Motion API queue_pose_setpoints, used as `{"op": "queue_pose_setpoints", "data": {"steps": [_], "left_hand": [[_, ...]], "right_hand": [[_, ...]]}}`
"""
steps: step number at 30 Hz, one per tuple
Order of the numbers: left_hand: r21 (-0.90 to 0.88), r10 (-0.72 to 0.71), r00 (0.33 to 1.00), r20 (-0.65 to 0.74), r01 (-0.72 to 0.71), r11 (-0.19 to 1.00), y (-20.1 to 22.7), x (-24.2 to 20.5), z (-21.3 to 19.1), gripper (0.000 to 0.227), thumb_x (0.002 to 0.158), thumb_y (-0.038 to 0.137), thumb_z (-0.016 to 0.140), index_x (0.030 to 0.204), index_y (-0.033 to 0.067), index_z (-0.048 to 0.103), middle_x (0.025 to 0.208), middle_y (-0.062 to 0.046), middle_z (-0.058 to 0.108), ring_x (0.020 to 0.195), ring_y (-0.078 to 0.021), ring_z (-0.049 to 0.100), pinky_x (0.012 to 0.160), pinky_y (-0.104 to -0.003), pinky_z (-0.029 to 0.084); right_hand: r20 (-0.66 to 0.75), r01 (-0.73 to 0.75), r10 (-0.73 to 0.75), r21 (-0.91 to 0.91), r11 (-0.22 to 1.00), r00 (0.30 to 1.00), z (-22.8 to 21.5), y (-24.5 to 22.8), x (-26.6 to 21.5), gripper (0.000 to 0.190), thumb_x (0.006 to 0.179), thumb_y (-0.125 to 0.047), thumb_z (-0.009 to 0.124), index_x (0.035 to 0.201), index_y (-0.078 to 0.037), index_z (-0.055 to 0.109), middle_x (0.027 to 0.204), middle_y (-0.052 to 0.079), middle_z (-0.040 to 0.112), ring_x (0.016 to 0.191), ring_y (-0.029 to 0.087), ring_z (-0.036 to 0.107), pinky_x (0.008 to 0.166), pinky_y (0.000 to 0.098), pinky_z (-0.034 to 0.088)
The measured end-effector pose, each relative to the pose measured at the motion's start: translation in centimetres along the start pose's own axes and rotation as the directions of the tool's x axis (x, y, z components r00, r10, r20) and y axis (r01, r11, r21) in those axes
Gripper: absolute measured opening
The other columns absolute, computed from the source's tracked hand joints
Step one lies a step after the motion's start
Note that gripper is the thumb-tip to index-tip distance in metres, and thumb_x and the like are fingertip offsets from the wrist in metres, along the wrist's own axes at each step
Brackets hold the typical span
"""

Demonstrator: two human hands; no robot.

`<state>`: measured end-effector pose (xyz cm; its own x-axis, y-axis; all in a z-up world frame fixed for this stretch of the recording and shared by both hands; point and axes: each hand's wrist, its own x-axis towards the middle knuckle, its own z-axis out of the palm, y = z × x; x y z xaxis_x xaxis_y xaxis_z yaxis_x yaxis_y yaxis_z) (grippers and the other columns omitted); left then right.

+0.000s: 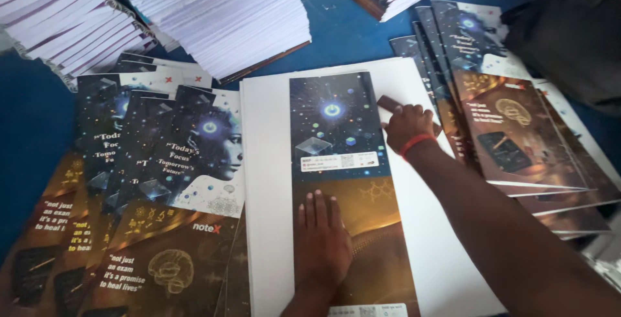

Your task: The person wraps a book cover around a stack of blank pages, aligns the edges, and smooths the cover with a wooden block. The person repeats this process for multiple book stacks, placing each finished unit aside.

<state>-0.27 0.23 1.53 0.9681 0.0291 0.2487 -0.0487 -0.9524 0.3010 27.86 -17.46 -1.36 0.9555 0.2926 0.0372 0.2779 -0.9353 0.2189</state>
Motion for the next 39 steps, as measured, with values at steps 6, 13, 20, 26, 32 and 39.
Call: {"op": "queue_pose_setpoints", "data": {"steps": [6, 13, 20, 26, 32, 39], "left_hand": [[0.015, 0.002, 1.000, -0.022, -0.002, 1.000, 0.0, -0.2, 1.0, 0.058, 0.088, 0.021, 0.055, 0.140, -0.0063, 0.049, 0.148, -0.034, 0.042, 0.143, -0.0463, 0.035, 0.119, -0.055, 0.024], [0.017, 0.023, 0.990, -0.141, -0.021, 1.000, 0.0, -0.8, 1.7, 0.055, 0.091, 0.021, 0.055, 0.139, -0.0045, 0.051, 0.148, -0.032, 0.045, 0.142, -0.0459, 0.039, 0.120, -0.054, 0.027], [0.033, 0.036, 0.979, -0.202, -0.030, 0.999, -0.4, -1.0, 2.9, 0.050, 0.094, 0.021, 0.055, 0.138, -0.0016, 0.053, 0.148, -0.030, 0.047, 0.142, -0.0444, 0.042, 0.120, -0.054, 0.031], [0.014, 0.058, 0.992, -0.114, -0.057, 0.998, -1.8, -0.7, 4.2, 0.055, 0.092, 0.028, 0.059, 0.140, 0.0018, 0.053, 0.149, -0.031, 0.044, 0.142, -0.0453, 0.040, 0.117, -0.056, 0.032], [0.000, -0.006, 0.997, 0.073, 0.006, 1.000, -1.8, -1.1, 3.4, 0.064, 0.091, 0.036, 0.061, 0.145, 0.0054, 0.047, 0.155, -0.027, 0.036, 0.144, -0.0443, 0.034, 0.116, -0.059, 0.029], [-0.077, -0.017, 0.876, 0.482, 0.061, 0.995, 1.9, -4.4, 2.0, 0.067, 0.101, 0.036, 0.051, 0.155, 0.0043, 0.027, 0.165, -0.023, 0.012, 0.152, -0.0437, 0.012, 0.120, -0.055, 0.018]], "right_hand": [[-0.047, 0.045, -0.046, -0.013, 0.999, 0.998, 0.4, 0.5, -3.5, 0.055, 0.099, -0.048, 0.054, 0.128, -0.002, 0.064, 0.118, 0.016, 0.065, 0.114, 0.035, 0.058, 0.093, 0.0551, 0.046], [0.132, 0.080, -0.079, -0.006, 0.997, 0.988, -0.7, 0.5, -9.3, 0.045, 0.101, -0.042, 0.055, 0.124, -0.004, 0.065, 0.114, 0.013, 0.067, 0.110, 0.031, 0.062, 0.090, 0.0501, 0.049], [0.118, 0.069, -0.078, 0.077, 0.995, 0.990, -1.7, 1.0, -16.5, 0.046, 0.098, -0.039, 0.058, 0.125, -0.003, 0.061, 0.115, 0.015, 0.065, 0.110, 0.033, 0.060, 0.090, 0.0501, 0.049], [0.235, 0.023, -0.045, 0.094, 0.995, 0.971, -3.5, 1.1, -21.0, 0.042, 0.098, -0.037, 0.059, 0.126, -0.005, 0.060, 0.118, 0.014, 0.064, 0.116, 0.032, 0.058, 0.095, 0.0489, 0.049], [0.214, 0.017, -0.046, 0.136, 0.991, 0.976, -4.0, 1.3, -24.9, 0.038, 0.096, -0.028, 0.059, 0.126, -0.005, 0.060, 0.117, 0.015, 0.064, 0.114, 0.032, 0.059, 0.095, 0.0486, 0.050], [0.253, 0.051, -0.070, 0.080, 0.995, 0.965, -4.2, 1.9, -28.6, 0.036, 0.093, -0.012, 0.056, 0.127, -0.004, 0.062, 0.116, 0.017, 0.064, 0.107, 0.030, 0.064, 0.090, 0.0442, 0.056]]}}
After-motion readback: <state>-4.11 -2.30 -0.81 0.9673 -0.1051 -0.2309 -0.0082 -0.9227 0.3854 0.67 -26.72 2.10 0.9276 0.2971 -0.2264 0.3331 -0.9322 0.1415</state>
